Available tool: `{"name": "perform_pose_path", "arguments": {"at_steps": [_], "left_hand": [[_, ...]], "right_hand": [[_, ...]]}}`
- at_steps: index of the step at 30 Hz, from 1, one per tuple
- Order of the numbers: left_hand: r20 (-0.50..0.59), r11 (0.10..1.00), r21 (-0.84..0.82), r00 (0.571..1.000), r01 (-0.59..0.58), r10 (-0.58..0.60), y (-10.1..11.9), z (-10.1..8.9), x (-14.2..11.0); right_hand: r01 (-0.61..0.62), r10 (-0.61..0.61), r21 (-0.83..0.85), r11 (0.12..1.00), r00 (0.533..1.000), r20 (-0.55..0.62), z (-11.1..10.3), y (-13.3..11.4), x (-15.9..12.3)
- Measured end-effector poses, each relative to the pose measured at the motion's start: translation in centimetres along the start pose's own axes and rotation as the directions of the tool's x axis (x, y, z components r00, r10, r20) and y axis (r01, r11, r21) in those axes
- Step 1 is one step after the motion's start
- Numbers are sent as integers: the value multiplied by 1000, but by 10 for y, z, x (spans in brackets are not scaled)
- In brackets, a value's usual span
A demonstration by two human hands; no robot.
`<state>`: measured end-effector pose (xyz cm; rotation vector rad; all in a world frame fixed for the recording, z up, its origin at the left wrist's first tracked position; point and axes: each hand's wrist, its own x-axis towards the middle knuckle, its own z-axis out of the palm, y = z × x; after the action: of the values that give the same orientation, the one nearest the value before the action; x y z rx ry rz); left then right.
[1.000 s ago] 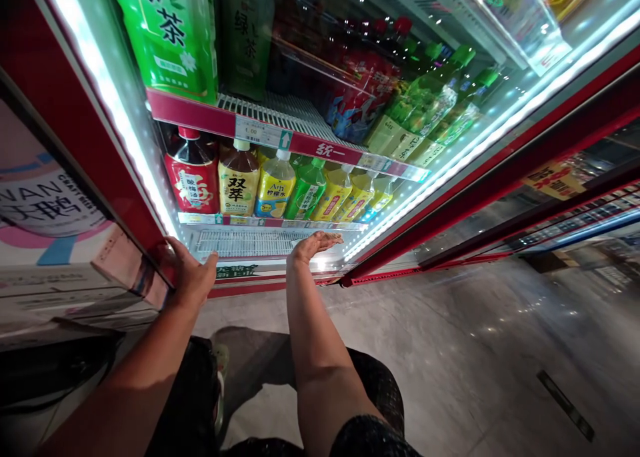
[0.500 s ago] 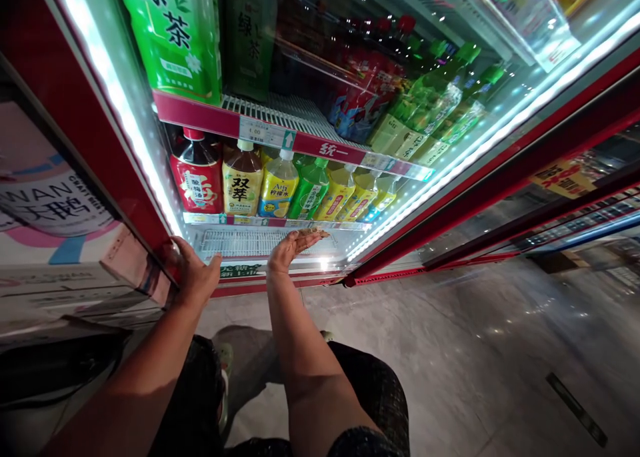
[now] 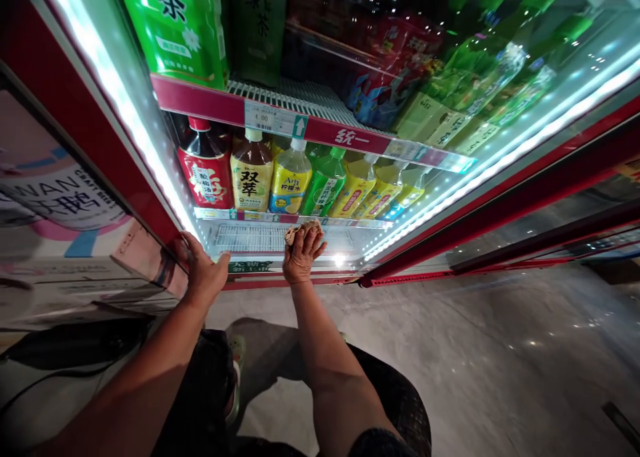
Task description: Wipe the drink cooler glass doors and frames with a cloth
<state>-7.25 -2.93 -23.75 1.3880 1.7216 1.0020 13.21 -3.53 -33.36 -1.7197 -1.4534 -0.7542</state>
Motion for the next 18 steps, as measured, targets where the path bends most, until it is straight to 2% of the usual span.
{"name": "perform_pose_path", "arguments": {"at_steps": [3,6,8,10,12,14,18], "left_hand": [[-5,999,43,1000,-18,19,-3,-1,1],[-24,999,49,999,-20,21,-3,1,1],[-38,999,38,999,-20,22,-3,2,1],[-52,999,41,998,-19,21,-3,4,1],[-68,999,41,998,-15,18,-4,6,1],[-85,999,30,996,-11,14,-5,8,2],[-117,1000,9,993,-16,17,-7,12,3]], "right_hand": [[54,-55,-29,998,998,-32,-5,30,4],[183,-183,5,983,983,29,-6,53,2],[345,-355,89,934,924,145,-8,64,-1],[457,-503,217,863,815,286,-12,73,3],[461,-571,340,820,704,421,-19,80,14],[390,-558,402,828,644,523,-27,83,31],[325,-520,422,847,674,525,-34,76,55]]}}
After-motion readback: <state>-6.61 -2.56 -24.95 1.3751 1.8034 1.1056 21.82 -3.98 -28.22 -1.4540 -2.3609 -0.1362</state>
